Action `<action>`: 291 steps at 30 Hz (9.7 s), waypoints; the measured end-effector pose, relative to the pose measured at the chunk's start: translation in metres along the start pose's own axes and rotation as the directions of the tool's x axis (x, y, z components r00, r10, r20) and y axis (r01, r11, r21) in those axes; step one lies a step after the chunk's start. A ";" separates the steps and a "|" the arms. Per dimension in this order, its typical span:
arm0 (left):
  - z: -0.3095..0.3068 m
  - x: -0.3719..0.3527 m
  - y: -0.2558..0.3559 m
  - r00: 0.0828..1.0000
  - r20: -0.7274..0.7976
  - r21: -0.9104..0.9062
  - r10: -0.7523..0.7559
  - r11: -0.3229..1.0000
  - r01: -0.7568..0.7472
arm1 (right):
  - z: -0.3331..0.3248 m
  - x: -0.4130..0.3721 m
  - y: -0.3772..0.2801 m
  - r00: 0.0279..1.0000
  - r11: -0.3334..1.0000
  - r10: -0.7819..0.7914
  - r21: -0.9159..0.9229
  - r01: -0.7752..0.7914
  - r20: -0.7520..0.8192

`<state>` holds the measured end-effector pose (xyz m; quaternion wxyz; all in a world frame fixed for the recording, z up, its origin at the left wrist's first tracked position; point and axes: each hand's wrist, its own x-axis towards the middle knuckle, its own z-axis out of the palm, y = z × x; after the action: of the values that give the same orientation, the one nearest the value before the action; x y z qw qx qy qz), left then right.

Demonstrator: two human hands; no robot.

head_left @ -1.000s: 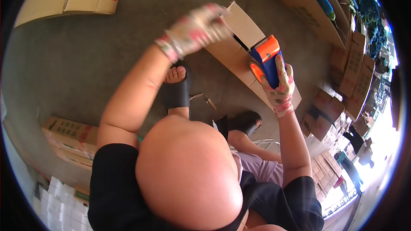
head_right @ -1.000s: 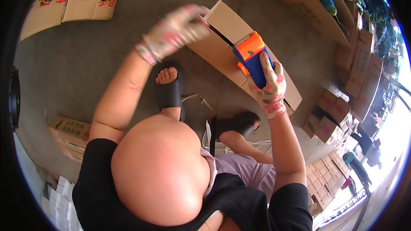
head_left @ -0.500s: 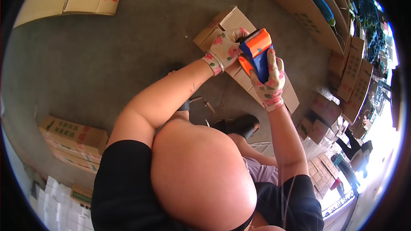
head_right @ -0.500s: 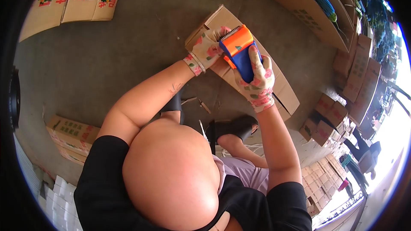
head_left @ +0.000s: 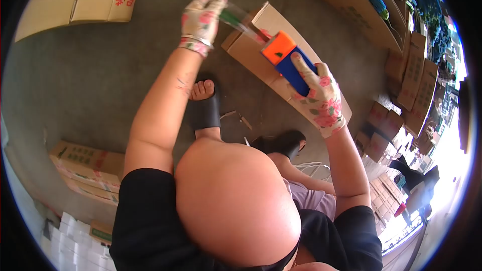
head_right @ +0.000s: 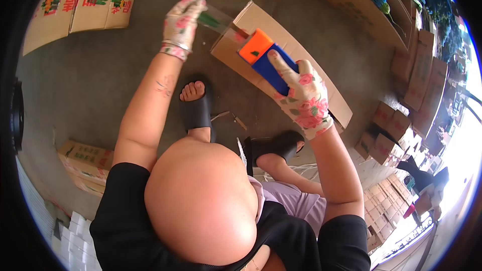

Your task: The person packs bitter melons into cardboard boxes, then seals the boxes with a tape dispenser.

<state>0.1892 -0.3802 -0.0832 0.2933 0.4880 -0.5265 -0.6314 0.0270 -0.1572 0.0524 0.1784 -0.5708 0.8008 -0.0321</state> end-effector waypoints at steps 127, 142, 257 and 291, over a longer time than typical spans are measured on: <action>0.332 -0.174 -0.046 0.241 0.961 0.250 0.139 -0.049 -0.967 | 0.057 -0.300 0.397 0.825 0.883 0.323 0.165 -0.438 0.463; 0.097 -0.164 -0.026 0.948 0.214 0.976 -0.234 0.083 -0.200 | 0.088 -0.344 0.320 0.358 0.336 0.933 0.475 -0.813 -0.048; 0.217 -0.248 0.009 0.464 0.695 0.439 -0.549 -0.186 -0.879 | 0.117 -0.403 0.173 0.499 -0.358 0.706 0.860 -0.363 0.504; 0.153 -0.308 -0.040 0.406 0.914 0.405 -0.009 -0.032 -0.914 | -0.152 -0.373 0.034 0.702 0.801 0.564 0.082 -0.592 -0.435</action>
<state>0.1619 -0.0389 -0.0310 -0.0795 0.0150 -0.9893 -0.1214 0.0538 0.1765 0.2782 -0.0240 -0.2736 0.9585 -0.0768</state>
